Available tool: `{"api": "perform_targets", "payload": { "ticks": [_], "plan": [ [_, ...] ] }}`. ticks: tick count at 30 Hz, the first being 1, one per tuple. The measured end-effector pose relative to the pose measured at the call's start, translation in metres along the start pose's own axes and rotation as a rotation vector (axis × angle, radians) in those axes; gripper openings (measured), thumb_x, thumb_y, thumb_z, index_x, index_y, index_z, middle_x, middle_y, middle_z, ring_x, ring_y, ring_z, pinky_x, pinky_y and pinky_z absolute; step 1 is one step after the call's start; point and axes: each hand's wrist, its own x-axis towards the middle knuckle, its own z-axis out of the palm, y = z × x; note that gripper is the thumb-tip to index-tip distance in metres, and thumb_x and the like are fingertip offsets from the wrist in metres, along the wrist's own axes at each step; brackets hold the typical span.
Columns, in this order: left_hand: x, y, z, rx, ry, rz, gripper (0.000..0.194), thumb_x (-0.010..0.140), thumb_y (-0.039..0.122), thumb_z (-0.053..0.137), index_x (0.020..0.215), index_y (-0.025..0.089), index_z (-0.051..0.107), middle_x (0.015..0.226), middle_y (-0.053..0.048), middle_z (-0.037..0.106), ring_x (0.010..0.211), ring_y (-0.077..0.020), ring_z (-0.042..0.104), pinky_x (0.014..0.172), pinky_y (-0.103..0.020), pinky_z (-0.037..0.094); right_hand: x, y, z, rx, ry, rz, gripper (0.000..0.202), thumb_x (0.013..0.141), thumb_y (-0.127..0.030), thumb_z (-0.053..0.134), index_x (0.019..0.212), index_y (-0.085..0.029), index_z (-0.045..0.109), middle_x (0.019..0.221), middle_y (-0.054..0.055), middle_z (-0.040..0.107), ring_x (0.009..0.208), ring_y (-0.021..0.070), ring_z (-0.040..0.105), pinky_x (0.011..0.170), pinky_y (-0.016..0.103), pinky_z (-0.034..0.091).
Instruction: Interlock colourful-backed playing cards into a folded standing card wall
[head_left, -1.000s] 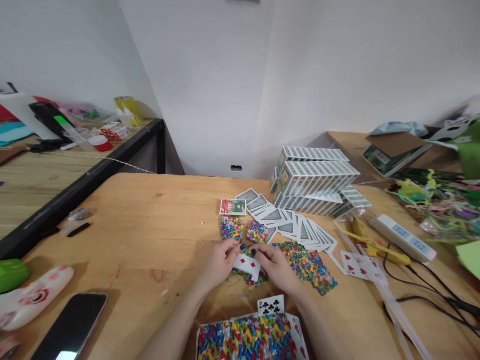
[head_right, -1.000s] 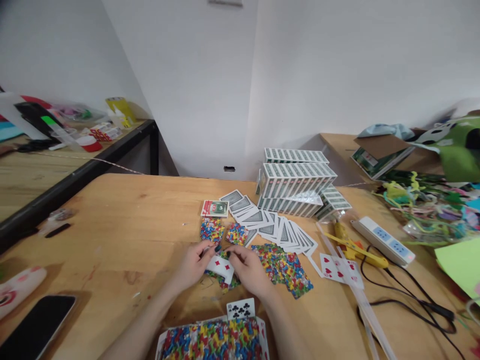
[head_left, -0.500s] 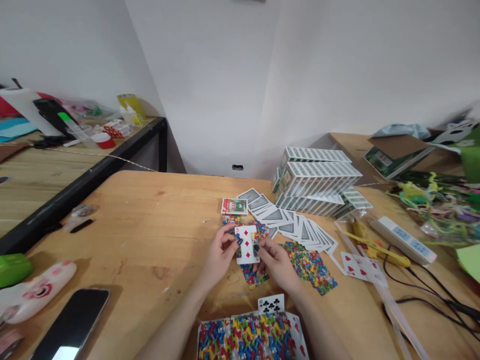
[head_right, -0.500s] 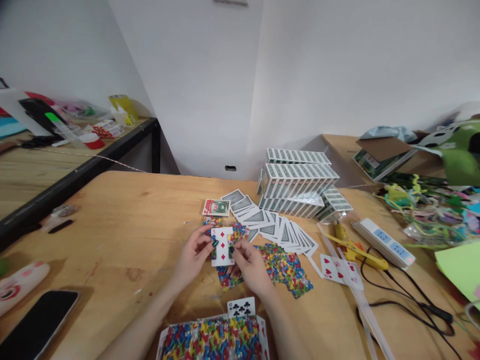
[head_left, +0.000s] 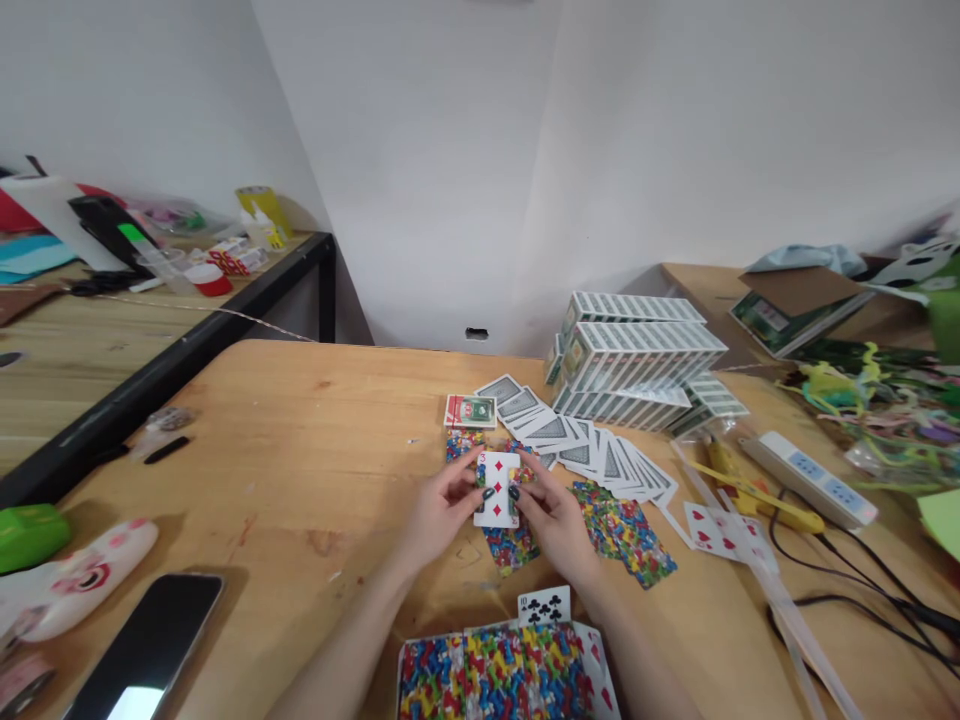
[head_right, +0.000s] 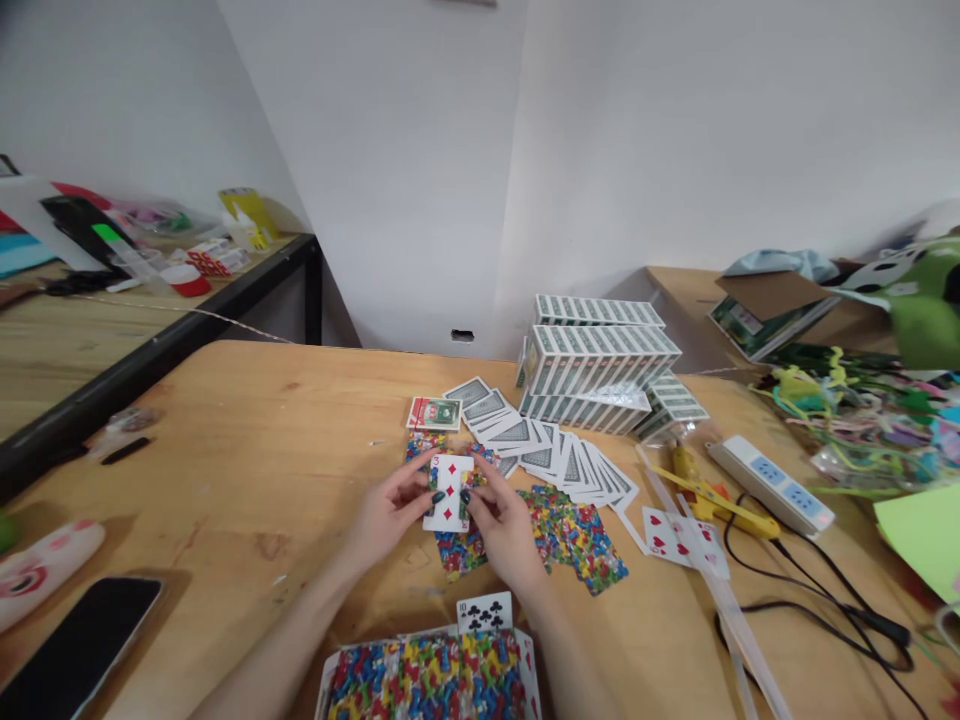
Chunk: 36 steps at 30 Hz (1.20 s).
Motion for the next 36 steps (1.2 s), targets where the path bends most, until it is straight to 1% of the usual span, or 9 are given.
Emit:
{"api": "perform_targets", "payload": {
  "ticks": [3,5,7,11,15,19,25,32,36],
  "plan": [
    [-0.0015,0.0024,-0.0044,-0.009,-0.125,-0.036,0.070,0.070,0.019,0.062,0.134,0.023,0.033,0.088,-0.002,0.059,0.070,-0.0108,0.054,0.064,-0.022,0.044,0.0003,-0.0026,-0.0017,0.024,-0.017,0.009,0.058,0.077,-0.032,0.055,0.130,-0.018,0.036,0.059,-0.005,0.047,0.053,0.0103,0.040,0.051,0.022,0.033],
    [-0.0025,0.0036,-0.0060,-0.007,-0.166,-0.042,0.074,0.070,0.017,0.062,0.135,0.023,0.028,0.088,-0.003,0.059,0.070,-0.0107,0.054,0.064,-0.022,0.044,0.0003,-0.0042,-0.0027,0.030,-0.028,0.017,0.059,0.077,-0.032,0.055,0.131,-0.018,0.035,0.060,-0.005,0.047,0.053,0.0103,0.041,0.052,0.022,0.034],
    [-0.0031,0.0039,-0.0065,-0.004,-0.181,-0.042,0.075,0.070,0.016,0.062,0.136,0.022,0.026,0.084,-0.002,0.059,0.067,-0.0099,0.053,0.062,-0.021,0.043,0.0003,-0.0051,-0.0034,0.034,-0.035,0.026,0.060,0.077,-0.032,0.055,0.132,-0.019,0.035,0.062,-0.004,0.049,0.054,0.0106,0.042,0.053,0.022,0.034],
    [-0.0031,0.0024,-0.0055,0.005,-0.171,-0.052,0.078,0.070,0.015,0.062,0.137,0.021,0.023,0.078,0.000,0.058,0.061,-0.0084,0.051,0.059,-0.020,0.042,0.0006,-0.0044,-0.0042,0.024,-0.046,0.030,0.061,0.077,-0.031,0.055,0.133,-0.019,0.034,0.064,-0.004,0.051,0.055,0.0106,0.042,0.053,0.023,0.034],
    [-0.0035,0.0015,-0.0044,0.005,-0.158,-0.056,0.076,0.070,0.014,0.061,0.137,0.021,0.025,0.081,0.000,0.059,0.063,-0.0083,0.051,0.061,-0.020,0.043,0.0007,-0.0037,-0.0047,0.013,-0.051,0.020,0.059,0.078,-0.029,0.054,0.133,-0.018,0.035,0.061,-0.005,0.048,0.054,0.0097,0.039,0.053,0.022,0.032],
    [-0.0043,0.0033,-0.0038,0.014,-0.141,-0.057,0.073,0.070,0.015,0.060,0.136,0.021,0.028,0.080,0.001,0.058,0.061,-0.0072,0.049,0.062,-0.020,0.043,0.0008,-0.0034,-0.0048,0.015,-0.050,0.020,0.059,0.077,-0.031,0.054,0.132,-0.019,0.037,0.060,-0.006,0.046,0.053,0.0092,0.038,0.052,0.021,0.031],
    [-0.0044,0.0079,-0.0025,0.021,-0.126,-0.069,0.073,0.068,0.016,0.062,0.135,0.020,0.031,0.077,0.002,0.059,0.058,-0.0068,0.048,0.060,-0.019,0.042,0.0013,-0.0046,-0.0048,0.028,-0.048,0.053,0.063,0.074,-0.034,0.057,0.132,-0.018,0.036,0.062,-0.005,0.051,0.053,0.0095,0.040,0.051,0.022,0.033],
    [-0.0040,0.0049,-0.0029,0.005,-0.111,-0.078,0.075,0.066,0.016,0.064,0.134,0.019,0.032,0.067,0.005,0.054,0.056,-0.0063,0.045,0.058,-0.019,0.041,0.0010,-0.0057,-0.0063,0.044,-0.068,0.075,0.066,0.074,-0.038,0.058,0.132,-0.016,0.035,0.060,-0.005,0.051,0.052,0.0101,0.043,0.051,0.023,0.036],
    [-0.0042,0.0033,-0.0033,0.012,-0.104,-0.078,0.076,0.064,0.020,0.067,0.133,0.019,0.035,0.071,0.003,0.057,0.059,-0.0076,0.048,0.061,-0.021,0.043,0.0014,-0.0034,-0.0076,0.031,-0.054,0.082,0.065,0.073,-0.039,0.058,0.131,-0.017,0.037,0.058,-0.006,0.048,0.054,0.0114,0.046,0.053,0.024,0.038]
  ]
}}
